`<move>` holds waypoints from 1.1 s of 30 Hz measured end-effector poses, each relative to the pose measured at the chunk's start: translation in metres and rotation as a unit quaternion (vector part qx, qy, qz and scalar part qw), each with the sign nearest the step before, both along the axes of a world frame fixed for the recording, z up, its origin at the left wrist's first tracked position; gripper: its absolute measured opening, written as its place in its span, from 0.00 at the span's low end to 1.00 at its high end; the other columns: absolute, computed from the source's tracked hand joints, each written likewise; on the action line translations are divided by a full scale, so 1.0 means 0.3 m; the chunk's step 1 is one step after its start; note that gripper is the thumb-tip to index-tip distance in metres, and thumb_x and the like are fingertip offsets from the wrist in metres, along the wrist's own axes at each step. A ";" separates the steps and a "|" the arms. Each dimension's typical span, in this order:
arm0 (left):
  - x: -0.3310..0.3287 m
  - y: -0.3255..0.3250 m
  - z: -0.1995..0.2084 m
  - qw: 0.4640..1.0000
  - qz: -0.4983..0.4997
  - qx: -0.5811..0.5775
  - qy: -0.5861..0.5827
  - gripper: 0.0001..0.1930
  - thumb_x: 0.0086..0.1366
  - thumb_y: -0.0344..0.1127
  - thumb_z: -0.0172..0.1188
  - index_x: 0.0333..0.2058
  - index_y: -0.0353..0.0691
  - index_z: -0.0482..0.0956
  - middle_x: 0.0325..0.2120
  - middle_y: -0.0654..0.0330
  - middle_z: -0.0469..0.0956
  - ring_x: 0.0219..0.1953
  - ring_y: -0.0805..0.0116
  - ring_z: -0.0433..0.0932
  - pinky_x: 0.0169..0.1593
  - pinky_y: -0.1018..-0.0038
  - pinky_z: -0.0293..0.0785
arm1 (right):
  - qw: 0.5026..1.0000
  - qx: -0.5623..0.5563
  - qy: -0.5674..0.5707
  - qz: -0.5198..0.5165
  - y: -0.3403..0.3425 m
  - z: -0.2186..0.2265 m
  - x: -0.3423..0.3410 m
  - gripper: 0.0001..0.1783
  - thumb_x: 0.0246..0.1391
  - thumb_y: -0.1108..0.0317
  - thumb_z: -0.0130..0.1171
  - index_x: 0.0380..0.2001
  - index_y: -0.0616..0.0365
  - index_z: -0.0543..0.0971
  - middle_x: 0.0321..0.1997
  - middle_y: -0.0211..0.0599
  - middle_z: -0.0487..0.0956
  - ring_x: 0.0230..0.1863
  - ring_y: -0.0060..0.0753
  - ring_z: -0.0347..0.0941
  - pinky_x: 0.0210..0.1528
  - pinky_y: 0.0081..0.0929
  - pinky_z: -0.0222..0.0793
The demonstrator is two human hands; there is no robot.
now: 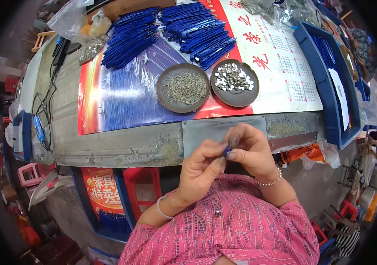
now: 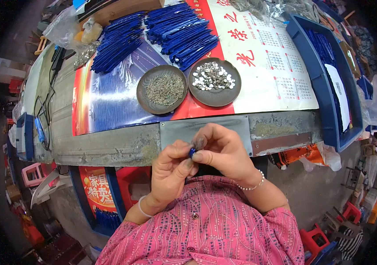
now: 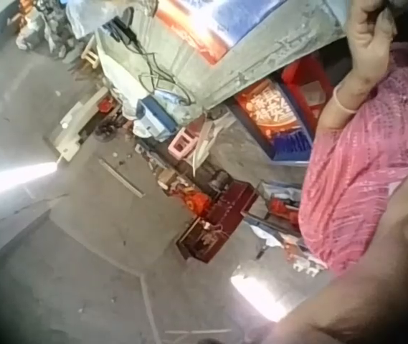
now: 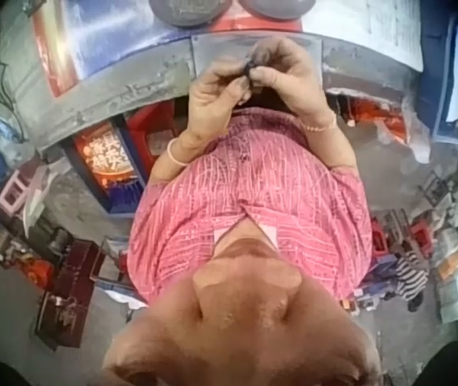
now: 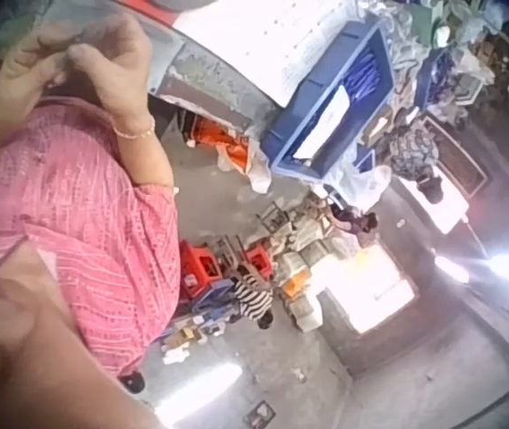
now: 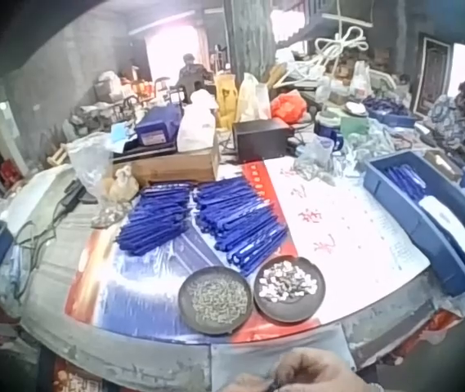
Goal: Assembling small blue plastic components with tiny metal parts at a workbench.
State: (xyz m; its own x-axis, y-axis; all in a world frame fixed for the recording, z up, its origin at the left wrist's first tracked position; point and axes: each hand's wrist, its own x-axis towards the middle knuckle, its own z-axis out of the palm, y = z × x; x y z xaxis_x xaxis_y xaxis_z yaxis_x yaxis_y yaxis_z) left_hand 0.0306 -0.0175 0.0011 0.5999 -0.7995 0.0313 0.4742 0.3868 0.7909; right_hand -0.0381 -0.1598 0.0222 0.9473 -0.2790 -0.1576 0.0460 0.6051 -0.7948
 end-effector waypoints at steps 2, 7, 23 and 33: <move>-0.013 0.003 0.000 0.999 0.024 0.001 -0.043 0.13 0.63 0.21 0.51 0.46 0.38 0.71 0.37 0.59 0.67 0.30 0.75 0.68 0.32 0.81 0.67 | 1.000 0.009 -0.001 -0.005 0.006 -0.016 0.004 0.14 0.44 0.76 0.66 0.28 0.60 0.68 0.30 0.36 0.73 0.35 0.26 0.70 0.39 0.21 0.67; -0.039 -0.017 0.021 0.981 0.134 0.013 -0.140 0.14 0.62 0.20 0.51 0.47 0.37 0.71 0.38 0.59 0.66 0.31 0.77 0.68 0.33 0.83 0.67 | 0.960 -0.232 -0.029 -0.152 0.091 0.011 0.001 0.10 0.47 0.79 0.62 0.32 0.66 0.73 0.35 0.37 0.76 0.32 0.24 0.73 0.32 0.21 0.72; -0.036 0.010 0.025 0.953 0.155 0.092 -0.243 0.13 0.62 0.21 0.53 0.46 0.35 0.75 0.39 0.60 0.66 0.30 0.81 0.67 0.31 0.87 0.65 | 0.781 -0.599 -0.082 -0.159 0.082 -0.019 0.036 0.12 0.52 0.66 0.58 0.23 0.63 0.70 0.23 0.42 0.70 0.21 0.42 0.66 0.23 0.31 0.62; -0.043 0.008 0.024 0.980 0.127 0.067 -0.142 0.14 0.61 0.18 0.52 0.46 0.34 0.75 0.38 0.60 0.67 0.36 0.77 0.67 0.38 0.86 0.66 | 0.769 -0.613 -0.109 -0.146 0.063 -0.065 0.033 0.15 0.54 0.63 0.55 0.21 0.62 0.68 0.17 0.39 0.66 0.17 0.42 0.61 0.20 0.29 0.59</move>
State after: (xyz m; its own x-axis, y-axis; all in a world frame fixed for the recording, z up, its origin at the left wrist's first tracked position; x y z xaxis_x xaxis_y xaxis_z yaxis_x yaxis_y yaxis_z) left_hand 0.0175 -0.0151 0.0084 0.7619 -0.6344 0.1304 0.1308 0.3479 0.9284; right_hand -0.0284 -0.1407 0.0028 0.7832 -0.2970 0.5463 0.2497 -0.6544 -0.7138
